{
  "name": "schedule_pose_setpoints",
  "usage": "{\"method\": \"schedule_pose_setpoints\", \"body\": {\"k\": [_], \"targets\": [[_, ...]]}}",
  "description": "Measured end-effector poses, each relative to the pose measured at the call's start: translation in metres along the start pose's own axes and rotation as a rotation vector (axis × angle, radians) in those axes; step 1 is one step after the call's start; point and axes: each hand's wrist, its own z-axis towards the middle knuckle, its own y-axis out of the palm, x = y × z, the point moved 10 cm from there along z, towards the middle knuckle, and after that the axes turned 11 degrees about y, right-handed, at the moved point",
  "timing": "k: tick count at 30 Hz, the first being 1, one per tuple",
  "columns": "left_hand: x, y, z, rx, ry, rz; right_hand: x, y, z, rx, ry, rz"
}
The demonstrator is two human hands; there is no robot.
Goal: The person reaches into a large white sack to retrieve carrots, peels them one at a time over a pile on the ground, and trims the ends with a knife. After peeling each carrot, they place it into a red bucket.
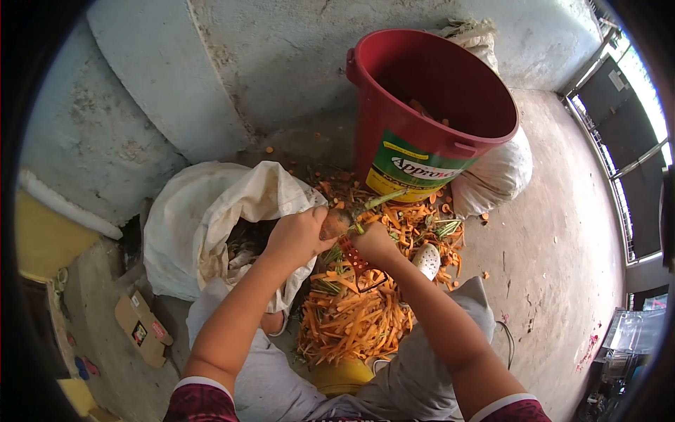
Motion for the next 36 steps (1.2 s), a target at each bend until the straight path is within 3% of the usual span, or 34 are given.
{"method": "schedule_pose_setpoints", "body": {"k": [2, 5, 8, 9, 12, 14, 15, 18, 21, 23, 26, 29, 31, 33, 36], "targets": [[-0.012, 0.014, -0.002, -0.119, -0.100, -0.231, 0.002, 0.006, 0.005, -0.049, -0.031, 0.060], [-0.009, 0.013, -0.002, -0.010, -0.078, -0.417, -0.008, -0.003, 0.001, -0.019, -0.068, -0.010], [0.006, -0.005, 0.001, 0.016, 0.023, 0.131, -0.005, 0.026, 0.021, 0.010, -0.291, -0.274], [0.005, -0.005, 0.000, 0.021, 0.011, 0.102, -0.013, 0.000, -0.007, 0.037, -0.085, -0.097], [-0.004, -0.002, -0.001, 0.035, -0.045, -0.085, -0.015, 0.008, 0.007, 0.055, -0.162, -0.199], [-0.009, 0.009, -0.001, 0.035, -0.097, -0.348, -0.013, 0.001, 0.006, -0.011, -0.073, -0.102], [-0.007, 0.006, 0.000, 0.044, -0.083, -0.229, -0.012, -0.002, 0.003, -0.042, -0.026, -0.052], [0.002, -0.003, 0.000, 0.061, -0.023, 0.080, -0.013, 0.019, 0.019, -0.009, -0.176, -0.209], [0.011, -0.006, -0.001, 0.061, 0.054, 0.221, -0.005, 0.002, 0.000, 0.008, 0.048, 0.017], [0.013, -0.008, 0.000, 0.064, 0.094, 0.225, -0.008, -0.001, -0.007, 0.004, 0.046, 0.026], [-0.011, 0.009, 0.002, -0.010, -0.051, -0.175, -0.011, 0.005, 0.005, -0.007, -0.073, -0.020], [-0.018, 0.029, -0.002, 0.168, -0.119, -0.766, -0.015, 0.019, 0.033, 0.044, -0.384, -0.032], [-0.017, 0.024, 0.001, 0.192, -0.128, -0.839, -0.030, 0.013, 0.026, 0.046, -0.504, -0.029], [-0.017, 0.020, 0.003, 0.186, -0.111, -0.836, -0.039, 0.005, 0.019, -0.017, -0.498, -0.044], [-0.018, 0.004, 0.008, 0.117, -0.063, -0.592, -0.039, -0.021, -0.006, -0.038, -0.220, -0.049]]}}
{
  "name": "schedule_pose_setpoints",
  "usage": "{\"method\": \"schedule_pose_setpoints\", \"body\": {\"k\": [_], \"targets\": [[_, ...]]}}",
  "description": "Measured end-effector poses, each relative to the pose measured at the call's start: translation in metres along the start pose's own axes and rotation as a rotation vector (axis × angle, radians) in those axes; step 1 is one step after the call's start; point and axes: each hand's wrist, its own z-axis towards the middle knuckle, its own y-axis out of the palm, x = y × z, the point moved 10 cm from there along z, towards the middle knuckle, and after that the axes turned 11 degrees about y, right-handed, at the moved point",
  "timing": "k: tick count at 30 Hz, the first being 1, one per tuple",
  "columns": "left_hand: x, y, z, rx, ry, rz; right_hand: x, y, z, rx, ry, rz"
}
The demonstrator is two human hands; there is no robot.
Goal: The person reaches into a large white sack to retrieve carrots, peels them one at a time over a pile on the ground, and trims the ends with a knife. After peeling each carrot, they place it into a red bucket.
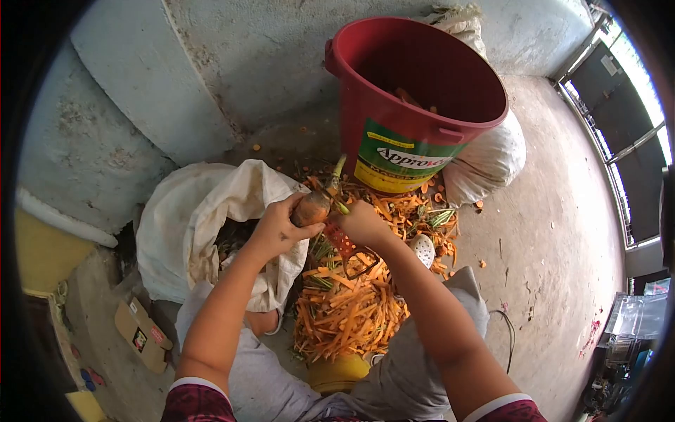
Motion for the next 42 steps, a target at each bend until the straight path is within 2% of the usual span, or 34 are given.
{"method": "schedule_pose_setpoints", "body": {"k": [2, 5, 6, 9, 11, 14, 18, 20, 21, 24, 27, 30, 31, 33, 34, 35, 38, 39, 42], "targets": [[0.017, -0.014, 0.003, -0.050, 0.005, 0.312, -0.001, -0.005, -0.003, 0.031, -0.007, -0.079], [0.022, -0.030, 0.000, 0.069, 0.086, 0.538, -0.002, 0.001, -0.004, 0.009, -0.070, -0.130], [0.020, -0.030, -0.001, 0.061, 0.078, 0.544, -0.004, 0.006, -0.005, -0.012, -0.103, -0.137], [0.017, -0.029, -0.001, 0.013, 0.040, 0.575, 0.007, 0.018, -0.004, -0.111, 0.046, -0.021], [0.019, -0.025, -0.001, -0.054, -0.004, 0.604, 0.002, 0.017, -0.007, -0.087, 0.027, 0.047], [0.022, -0.017, -0.002, -0.091, 0.031, 0.718, -0.003, 0.017, -0.007, -0.033, -0.015, 0.085], [0.030, -0.016, -0.003, -0.059, 0.103, 0.814, 0.007, 0.021, 0.000, 0.009, 0.056, 0.071], [0.036, -0.016, -0.002, -0.039, 0.132, 0.869, 0.001, 0.012, -0.009, 0.109, 0.040, 0.006], [0.042, -0.017, -0.003, -0.007, 0.159, 0.818, -0.003, 0.006, -0.013, 0.159, 0.032, -0.027], [0.070, -0.027, -0.010, 0.138, 0.251, 0.659, 0.019, 0.054, 0.019, 0.054, -0.263, -0.706], [0.098, -0.054, -0.018, 0.314, 0.340, 0.504, 0.063, 0.047, 0.024, -0.033, 0.155, -0.430], [0.071, -0.069, -0.016, 0.438, 0.370, 0.255, 0.077, 0.055, 0.026, -0.086, 0.337, -0.151], [0.057, -0.072, -0.016, 0.478, 0.323, 0.192, 0.069, 0.048, 0.021, -0.055, 0.358, -0.036], [0.012, -0.061, -0.016, 0.562, 0.052, -0.285, 0.055, 0.032, 0.010, 0.006, 0.395, 0.192], [-0.007, -0.051, -0.019, 0.595, -0.085, -0.525, 0.051, 0.024, 0.014, 0.065, 0.341, 0.291], [-0.017, -0.038, -0.021, 0.519, -0.194, -0.727, 0.050, 0.017, 0.018, 0.121, 0.287, 0.388], [-0.035, 0.003, -0.035, 0.489, -0.550, -1.300, 0.025, -0.022, 0.001, 0.274, 0.189, 0.585], [-0.035, 0.005, -0.037, 0.523, -0.547, -1.261, 0.021, -0.034, -0.002, 0.302, 0.187, 0.621], [-0.021, 0.015, -0.021, 0.438, -0.397, -1.500, 0.001, -0.064, -0.018, 0.417, 0.114, 0.752]]}}
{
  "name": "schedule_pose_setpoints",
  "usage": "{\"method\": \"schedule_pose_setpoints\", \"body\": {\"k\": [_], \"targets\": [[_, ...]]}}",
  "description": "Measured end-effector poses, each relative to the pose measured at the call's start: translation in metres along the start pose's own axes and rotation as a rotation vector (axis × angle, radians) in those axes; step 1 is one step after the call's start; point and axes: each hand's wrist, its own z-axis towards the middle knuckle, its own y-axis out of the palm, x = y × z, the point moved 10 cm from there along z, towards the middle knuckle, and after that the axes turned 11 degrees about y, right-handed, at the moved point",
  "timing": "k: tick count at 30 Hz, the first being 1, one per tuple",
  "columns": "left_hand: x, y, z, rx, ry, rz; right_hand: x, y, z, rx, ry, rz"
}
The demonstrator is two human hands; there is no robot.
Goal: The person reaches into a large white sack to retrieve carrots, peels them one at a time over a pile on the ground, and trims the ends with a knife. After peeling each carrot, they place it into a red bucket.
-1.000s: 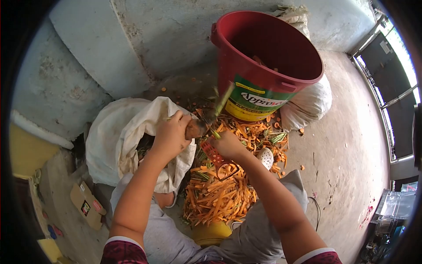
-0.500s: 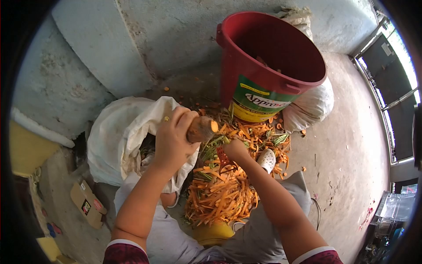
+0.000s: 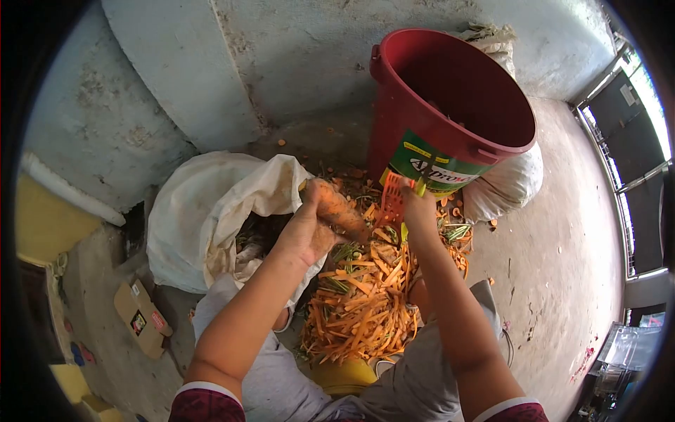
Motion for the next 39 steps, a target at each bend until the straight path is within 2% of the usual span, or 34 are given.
{"method": "schedule_pose_setpoints", "body": {"k": [1, 4, 7, 10, 13, 16, 17, 20, 22, 25, 29, 32, 33, 35, 39], "targets": [[0.002, 0.005, -0.003, 0.060, 0.020, 0.013, -0.008, -0.005, -0.001, 0.029, -0.037, 0.058], [0.003, 0.019, -0.004, -0.120, -0.024, -0.306, -0.017, -0.010, 0.003, 0.003, -0.098, 0.251], [-0.002, 0.029, -0.005, -0.163, -0.072, -0.361, -0.015, -0.009, 0.007, -0.053, -0.051, 0.379], [-0.007, 0.023, 0.004, -0.048, -0.012, -0.341, -0.026, -0.011, -0.001, -0.036, -0.074, 0.458], [0.002, 0.049, -0.001, -0.120, 0.062, -0.228, -0.032, -0.017, -0.001, -0.033, -0.094, 0.586], [-0.006, 0.053, 0.003, -0.148, 0.047, -0.289, -0.034, -0.018, 0.001, -0.055, -0.058, 0.740], [-0.011, 0.050, 0.005, -0.093, 0.023, -0.268, -0.035, -0.017, -0.001, -0.062, -0.038, 0.789], [-0.028, 0.040, 0.011, 0.014, -0.077, -0.192, -0.043, -0.010, -0.014, -0.096, 0.041, 0.660], [-0.042, 0.035, 0.011, 0.010, -0.185, -0.128, -0.048, -0.005, -0.015, -0.112, -0.056, 0.657], [-0.054, 0.034, 0.009, 0.044, -0.231, -0.122, -0.050, 0.004, -0.016, -0.154, -0.150, 0.559], [-0.060, 0.030, 0.009, 0.108, -0.268, -0.114, -0.057, 0.006, -0.032, -0.047, -0.279, 0.293], [-0.052, 0.040, 0.006, 0.041, -0.224, -0.053, -0.066, 0.008, -0.044, 0.033, -0.461, 0.092], [-0.052, 0.036, 0.003, 0.102, -0.240, -0.016, -0.071, 0.008, -0.051, 0.047, -0.492, 0.055], [-0.051, 0.029, -0.004, 0.224, -0.272, 0.058, -0.069, 0.008, -0.054, 0.089, -0.502, 0.015], [-0.057, 0.024, 0.000, 0.155, -0.275, 0.071, -0.075, 0.004, -0.061, 0.190, -0.543, -0.128]]}}
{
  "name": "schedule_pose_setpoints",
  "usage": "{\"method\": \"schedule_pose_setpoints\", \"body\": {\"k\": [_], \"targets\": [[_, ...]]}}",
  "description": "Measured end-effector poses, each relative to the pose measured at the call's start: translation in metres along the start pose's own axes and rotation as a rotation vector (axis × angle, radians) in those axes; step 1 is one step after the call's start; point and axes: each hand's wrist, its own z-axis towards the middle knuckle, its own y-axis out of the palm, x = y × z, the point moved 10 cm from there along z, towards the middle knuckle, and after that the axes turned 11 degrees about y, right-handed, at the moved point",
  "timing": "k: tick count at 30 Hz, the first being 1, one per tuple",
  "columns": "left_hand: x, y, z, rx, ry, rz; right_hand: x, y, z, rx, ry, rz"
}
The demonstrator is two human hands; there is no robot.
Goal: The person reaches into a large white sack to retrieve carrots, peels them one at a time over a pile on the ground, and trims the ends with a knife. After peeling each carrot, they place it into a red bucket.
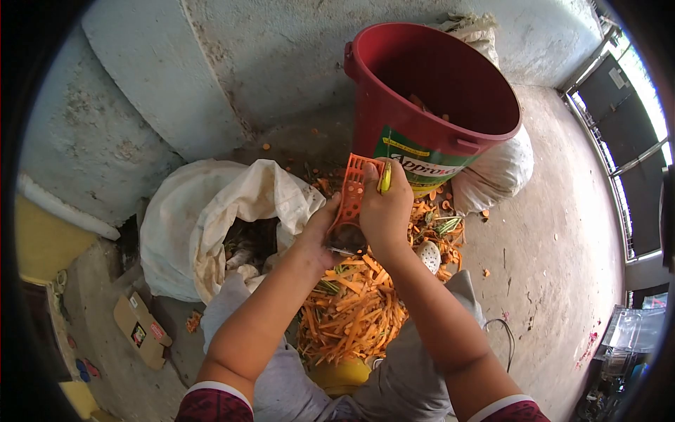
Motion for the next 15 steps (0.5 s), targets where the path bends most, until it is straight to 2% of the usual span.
{"method": "schedule_pose_setpoints", "body": {"k": [3, 6, 8, 11, 12, 13, 14, 15], "targets": [[-0.004, 0.001, 0.000, -0.012, -0.022, 0.031, 0.004, 0.001, 0.003, -0.005, -0.019, -0.083], [-0.003, 0.005, -0.005, -0.027, -0.016, 0.084, 0.022, 0.006, 0.009, -0.077, 0.145, -0.060], [0.000, 0.007, -0.007, -0.009, -0.005, 0.078, 0.018, 0.003, 0.006, -0.002, 0.073, -0.097], [-0.006, 0.000, -0.011, -0.113, -0.056, 0.308, 0.036, -0.016, 0.028, 0.185, -0.013, -0.129], [-0.012, 0.001, -0.019, -0.118, -0.067, 0.325, 0.049, -0.028, 0.045, 0.181, 0.106, -0.065], [-0.016, 0.007, -0.030, -0.123, -0.078, 0.340, 0.058, -0.039, 0.055, 0.236, 0.170, -0.166], [-0.011, 0.014, -0.041, -0.141, -0.084, 0.434, 0.063, -0.043, 0.060, 0.244, 0.185, -0.076], [-0.012, 0.018, -0.042, -0.233, -0.090, 0.471, 0.061, -0.051, 0.062, 0.295, 0.156, -0.115]]}}
